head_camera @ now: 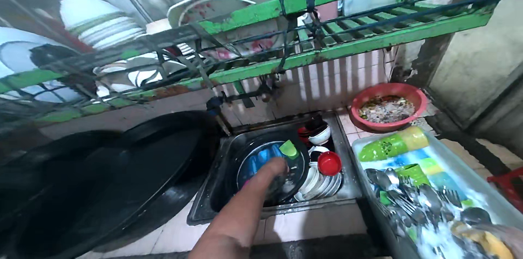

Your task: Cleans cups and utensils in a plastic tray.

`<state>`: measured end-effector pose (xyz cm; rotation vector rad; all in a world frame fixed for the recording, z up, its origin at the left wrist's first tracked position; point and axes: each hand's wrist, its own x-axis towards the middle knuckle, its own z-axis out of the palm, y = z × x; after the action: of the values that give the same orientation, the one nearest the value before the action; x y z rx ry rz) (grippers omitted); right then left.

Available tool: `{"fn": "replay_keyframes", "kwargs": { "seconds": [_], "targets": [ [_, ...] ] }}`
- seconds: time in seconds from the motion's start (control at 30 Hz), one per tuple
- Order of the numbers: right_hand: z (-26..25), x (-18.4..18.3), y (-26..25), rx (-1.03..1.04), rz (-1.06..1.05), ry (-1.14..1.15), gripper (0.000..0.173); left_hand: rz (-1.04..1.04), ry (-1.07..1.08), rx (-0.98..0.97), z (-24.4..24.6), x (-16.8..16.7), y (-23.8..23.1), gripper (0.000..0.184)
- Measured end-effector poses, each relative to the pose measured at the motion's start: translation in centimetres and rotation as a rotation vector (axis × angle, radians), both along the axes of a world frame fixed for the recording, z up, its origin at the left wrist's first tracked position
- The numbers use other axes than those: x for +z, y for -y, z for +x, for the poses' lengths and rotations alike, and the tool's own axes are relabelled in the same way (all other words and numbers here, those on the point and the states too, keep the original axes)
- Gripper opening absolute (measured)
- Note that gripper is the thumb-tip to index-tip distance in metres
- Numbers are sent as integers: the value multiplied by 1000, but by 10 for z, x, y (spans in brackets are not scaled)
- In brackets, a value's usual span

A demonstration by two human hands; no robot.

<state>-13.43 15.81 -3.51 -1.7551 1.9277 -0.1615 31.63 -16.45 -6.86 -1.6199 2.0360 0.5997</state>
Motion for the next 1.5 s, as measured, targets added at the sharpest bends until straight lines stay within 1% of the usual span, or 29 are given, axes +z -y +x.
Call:
{"fn": "replay_keyframes", "kwargs": {
  "seconds": [0.07,0.1,0.13,0.2,0.27,0.33,0.37,0.43,0.47,0.5,0.57,0.63,0.7,0.77,0.9,1.0,1.07,1.17,1.23,1.33,1.4,1.43,1.5],
  "targets": [
    [-6,-10,2,-7,56,-31,70,-70,-42,-94,-21,15,0,26],
    [-4,-9,3,-35,115,-60,69,-95,-88,-129,-36,26,-4,26],
    [-1,-7,5,-53,175,-93,66,-118,-142,-154,-54,39,-12,25],
    [6,-2,11,-23,277,-140,58,-175,-253,-209,-92,64,-37,24],
    [6,-4,14,33,296,-136,52,-189,-364,-292,-128,85,-68,27],
    [2,-8,13,15,256,-68,49,-169,-464,-372,-161,100,-101,28],
    [0,-9,11,-40,214,-6,49,-159,-507,-423,-176,104,-116,27],
    [-1,-3,5,-228,95,147,50,-114,-535,-524,-199,108,-140,26],
    [-1,3,1,-339,38,214,52,-86,-506,-574,-207,109,-149,26],
    [-1,8,-1,-448,-9,281,55,-66,-450,-614,-211,110,-157,24],
    [-5,13,-3,-611,-35,390,61,-70,-263,-625,-214,110,-169,28],
    [-7,16,-3,-674,-44,472,63,-129,-133,-593,-210,102,-175,41],
    [-7,17,-3,-666,-24,514,64,-156,-102,-572,-204,88,-177,49],
    [-9,16,-3,-650,-13,546,63,-158,-127,-577,-202,80,-179,46],
    [-9,14,-4,-653,-33,655,65,-67,-221,-531,-205,83,-186,30],
    [-7,16,-3,-659,-15,679,72,-72,-186,-530,-204,84,-189,29],
    [-8,13,-5,-657,-47,705,70,-101,-154,-541,-203,82,-192,30],
    [-12,10,-9,-644,-88,795,69,-88,-210,-511,-205,88,-196,28],
    [-17,7,-12,-619,-116,901,68,-96,-290,-457,-208,96,-194,26],
    [-14,10,-3,-537,-130,1163,64,-153,-411,-420,-221,111,-188,26],
    [2,20,12,-407,-97,1301,70,-177,-462,-446,-237,123,-187,25],
    [13,27,21,-374,-87,1330,67,-192,-489,-457,-245,128,-187,24],
    [32,36,38,-402,-119,1321,49,-253,-553,-467,-257,137,-185,22]
  ]
}}
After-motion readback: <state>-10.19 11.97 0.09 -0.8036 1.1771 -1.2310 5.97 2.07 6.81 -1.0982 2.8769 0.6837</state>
